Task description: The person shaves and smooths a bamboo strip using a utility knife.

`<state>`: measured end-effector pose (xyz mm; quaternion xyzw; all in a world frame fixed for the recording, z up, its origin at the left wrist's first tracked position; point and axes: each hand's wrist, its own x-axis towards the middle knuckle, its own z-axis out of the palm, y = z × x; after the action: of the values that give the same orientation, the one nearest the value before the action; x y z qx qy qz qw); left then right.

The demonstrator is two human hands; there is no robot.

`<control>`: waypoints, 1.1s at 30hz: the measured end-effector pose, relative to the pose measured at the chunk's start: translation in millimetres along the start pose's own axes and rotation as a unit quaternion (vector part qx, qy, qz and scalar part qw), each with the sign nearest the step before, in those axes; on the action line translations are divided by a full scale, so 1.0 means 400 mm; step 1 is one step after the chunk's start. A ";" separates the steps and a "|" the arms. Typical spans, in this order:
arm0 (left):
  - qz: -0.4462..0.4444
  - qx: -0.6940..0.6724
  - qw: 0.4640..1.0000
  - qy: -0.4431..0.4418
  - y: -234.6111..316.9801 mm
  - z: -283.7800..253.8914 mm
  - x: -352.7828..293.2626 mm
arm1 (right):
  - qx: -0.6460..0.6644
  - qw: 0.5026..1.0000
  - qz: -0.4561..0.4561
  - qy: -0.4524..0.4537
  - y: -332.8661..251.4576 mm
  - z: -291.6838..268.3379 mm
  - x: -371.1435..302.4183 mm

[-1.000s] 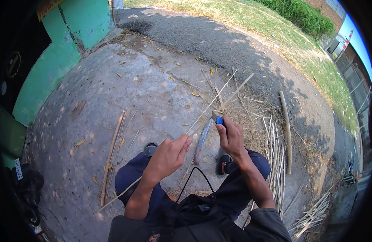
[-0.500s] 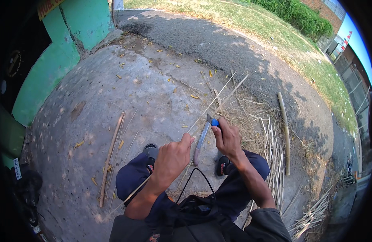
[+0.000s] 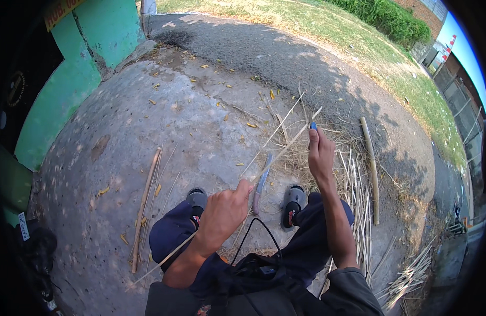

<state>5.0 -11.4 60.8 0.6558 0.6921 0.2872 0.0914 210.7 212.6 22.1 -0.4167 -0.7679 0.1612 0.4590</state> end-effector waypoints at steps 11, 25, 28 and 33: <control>-0.058 -0.273 0.954 -0.108 -0.063 -0.001 0.036 | 0.439 0.865 0.228 -0.085 -0.052 -0.043 -0.039; -0.051 -0.346 0.928 -0.127 -0.027 0.019 0.054 | 0.503 0.813 0.265 -0.123 -0.066 -0.013 -0.068; -0.055 -0.354 0.925 -0.129 -0.002 0.021 0.058 | 0.490 0.814 0.290 -0.118 -0.069 -0.023 -0.060; -0.057 -0.350 0.918 -0.179 0.005 0.006 0.064 | 0.493 0.811 0.296 -0.110 -0.056 -0.027 -0.061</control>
<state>4.8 13.9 66.3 0.5817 0.5558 0.3830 0.4539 214.6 178.4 28.1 -0.3208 -0.4705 0.6911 0.4451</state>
